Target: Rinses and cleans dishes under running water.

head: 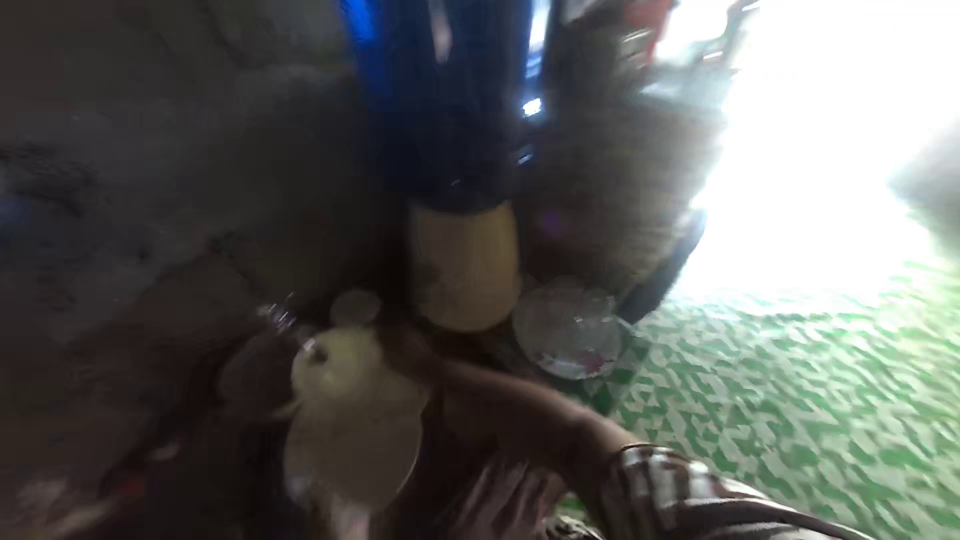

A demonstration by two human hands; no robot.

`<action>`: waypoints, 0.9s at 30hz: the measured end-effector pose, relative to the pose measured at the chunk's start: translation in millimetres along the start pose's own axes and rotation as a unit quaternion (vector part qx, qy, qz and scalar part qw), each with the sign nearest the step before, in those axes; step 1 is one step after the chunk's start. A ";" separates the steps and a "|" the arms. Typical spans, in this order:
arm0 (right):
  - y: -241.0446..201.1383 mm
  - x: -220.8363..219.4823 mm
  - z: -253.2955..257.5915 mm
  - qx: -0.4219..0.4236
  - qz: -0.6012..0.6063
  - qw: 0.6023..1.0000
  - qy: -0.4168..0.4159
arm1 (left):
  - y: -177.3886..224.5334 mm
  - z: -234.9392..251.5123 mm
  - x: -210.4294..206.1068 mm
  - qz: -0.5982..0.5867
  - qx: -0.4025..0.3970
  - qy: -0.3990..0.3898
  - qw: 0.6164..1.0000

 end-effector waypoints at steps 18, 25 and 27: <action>105.3 -116.4 -14.5 -0.143 0.213 0.966 0.042 | 30.9 0.1 9.6 0.103 0.177 0.059 0.977; 116.6 -170.4 -21.8 -0.180 0.199 0.963 -0.012 | 102.8 -4.4 -1.3 0.248 0.035 0.025 0.968; 117.0 -188.2 -24.4 -0.211 0.275 0.938 -0.021 | 124.9 -10.1 -7.5 0.347 -0.050 0.013 0.936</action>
Point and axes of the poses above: each hand's wrist, its own z-axis towards the middle knuckle, its own x-axis out of the back of the hand, y = z × x, the point moved 4 cm from there along z, towards the middle knuckle, and after that the axes turned 4 degrees about y, right-handed, at the moved point
